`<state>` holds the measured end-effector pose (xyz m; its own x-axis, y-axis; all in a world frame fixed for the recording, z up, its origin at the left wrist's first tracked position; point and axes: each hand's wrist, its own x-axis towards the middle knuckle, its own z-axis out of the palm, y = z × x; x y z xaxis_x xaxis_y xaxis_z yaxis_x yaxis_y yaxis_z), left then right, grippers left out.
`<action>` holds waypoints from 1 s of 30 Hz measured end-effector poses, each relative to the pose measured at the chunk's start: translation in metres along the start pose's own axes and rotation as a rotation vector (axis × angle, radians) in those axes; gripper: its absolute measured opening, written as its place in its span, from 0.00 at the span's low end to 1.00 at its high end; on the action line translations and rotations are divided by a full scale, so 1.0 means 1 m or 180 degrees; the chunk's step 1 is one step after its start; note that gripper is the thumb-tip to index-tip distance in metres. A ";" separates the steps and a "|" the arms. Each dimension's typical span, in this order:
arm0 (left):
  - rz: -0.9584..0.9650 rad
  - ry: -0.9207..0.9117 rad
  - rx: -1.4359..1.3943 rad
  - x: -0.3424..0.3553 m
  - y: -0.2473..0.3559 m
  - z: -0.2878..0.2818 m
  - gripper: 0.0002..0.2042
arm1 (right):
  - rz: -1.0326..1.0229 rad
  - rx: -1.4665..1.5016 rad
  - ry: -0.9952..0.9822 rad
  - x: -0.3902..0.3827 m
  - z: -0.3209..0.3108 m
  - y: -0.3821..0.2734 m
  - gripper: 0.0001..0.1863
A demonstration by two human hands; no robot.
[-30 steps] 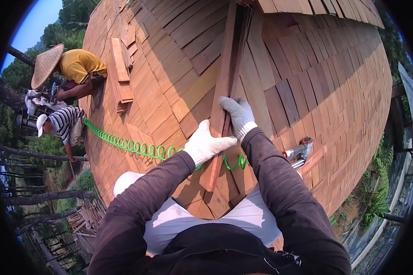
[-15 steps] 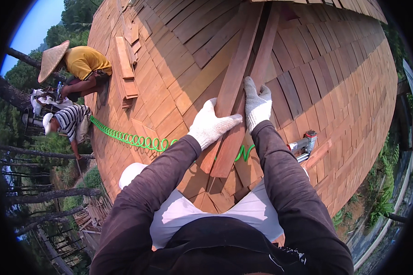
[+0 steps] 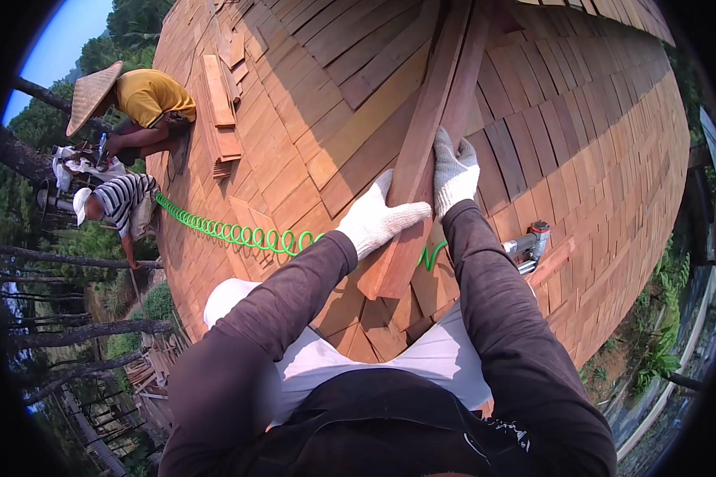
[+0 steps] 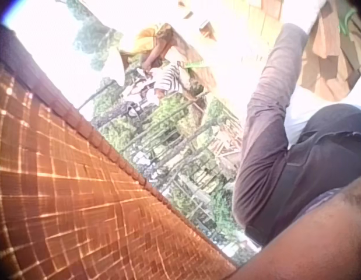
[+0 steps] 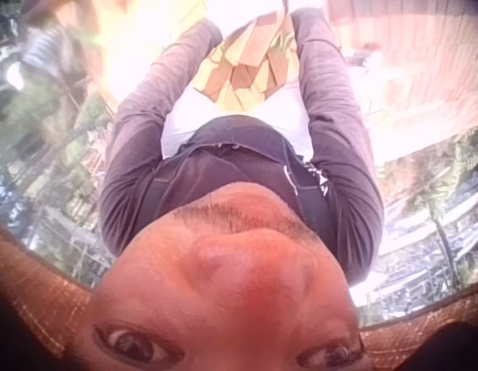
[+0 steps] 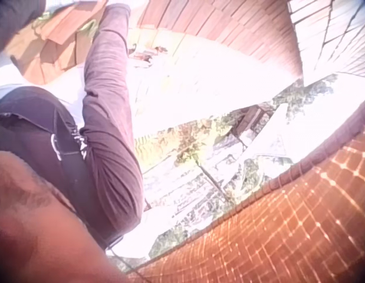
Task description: The person installs wooden shingles and ridge caps on a roof using a pneumatic nail gun and by hand.
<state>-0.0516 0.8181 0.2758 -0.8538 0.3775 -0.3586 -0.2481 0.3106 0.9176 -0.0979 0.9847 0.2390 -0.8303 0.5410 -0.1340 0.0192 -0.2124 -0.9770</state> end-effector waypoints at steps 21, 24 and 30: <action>0.0043 -0.0270 -0.0358 0.014 -0.023 0.009 0.51 | -0.0009 -0.0309 -0.0122 0.012 -0.011 -0.001 0.32; 0.0114 -0.0081 -0.0260 0.012 -0.021 0.012 0.51 | -0.0201 -0.0860 0.0158 0.016 -0.008 -0.008 0.33; -0.0008 0.0187 0.0288 0.006 -0.023 0.014 0.54 | -0.0084 -0.0349 -0.0022 0.014 -0.010 -0.006 0.33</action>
<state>-0.0448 0.8261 0.2500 -0.8792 0.3257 -0.3478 -0.2102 0.3900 0.8965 -0.1041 1.0016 0.2415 -0.8351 0.5396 -0.1071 0.0577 -0.1076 -0.9925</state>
